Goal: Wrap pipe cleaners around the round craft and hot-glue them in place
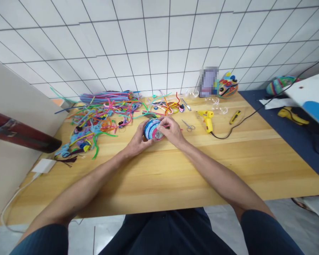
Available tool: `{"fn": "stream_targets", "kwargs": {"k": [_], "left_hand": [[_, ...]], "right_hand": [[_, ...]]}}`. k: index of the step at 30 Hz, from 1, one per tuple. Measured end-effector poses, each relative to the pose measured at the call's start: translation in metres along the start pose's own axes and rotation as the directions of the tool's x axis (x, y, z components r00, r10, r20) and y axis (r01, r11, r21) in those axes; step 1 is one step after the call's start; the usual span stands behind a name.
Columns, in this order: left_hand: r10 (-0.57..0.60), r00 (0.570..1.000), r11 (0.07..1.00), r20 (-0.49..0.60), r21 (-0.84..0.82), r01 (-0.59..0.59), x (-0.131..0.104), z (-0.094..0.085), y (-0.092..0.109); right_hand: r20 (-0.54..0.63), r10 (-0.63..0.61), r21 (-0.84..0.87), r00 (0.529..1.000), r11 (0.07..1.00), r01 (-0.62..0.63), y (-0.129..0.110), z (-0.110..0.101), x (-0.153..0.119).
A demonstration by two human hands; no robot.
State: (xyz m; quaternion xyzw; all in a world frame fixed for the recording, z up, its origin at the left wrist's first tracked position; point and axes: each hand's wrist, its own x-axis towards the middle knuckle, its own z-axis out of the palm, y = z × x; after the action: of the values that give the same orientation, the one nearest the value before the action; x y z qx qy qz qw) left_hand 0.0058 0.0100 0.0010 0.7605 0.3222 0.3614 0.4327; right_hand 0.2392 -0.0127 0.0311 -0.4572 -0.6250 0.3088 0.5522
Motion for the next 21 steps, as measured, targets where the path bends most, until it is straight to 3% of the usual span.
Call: {"fn": "stream_targets", "kwargs": {"k": [11,15,21], "left_hand": [[-0.005,1.000,0.991,0.026,-0.135,0.008,0.002,0.002,0.002],[-0.002,0.999,0.996,-0.053,-0.086,-0.003,0.010,0.005,0.007],[0.035,0.990,0.996,-0.135,-0.080,-0.046,0.009,0.015,0.004]], "right_hand": [[0.004,-0.011,-0.023,1.000,1.000,0.011,-0.006,0.000,-0.004],[0.014,-0.057,-0.052,0.998,0.997,0.058,-0.007,-0.001,-0.008],[-0.002,0.010,-0.042,1.000,0.999,-0.010,-0.001,-0.005,-0.011]]}}
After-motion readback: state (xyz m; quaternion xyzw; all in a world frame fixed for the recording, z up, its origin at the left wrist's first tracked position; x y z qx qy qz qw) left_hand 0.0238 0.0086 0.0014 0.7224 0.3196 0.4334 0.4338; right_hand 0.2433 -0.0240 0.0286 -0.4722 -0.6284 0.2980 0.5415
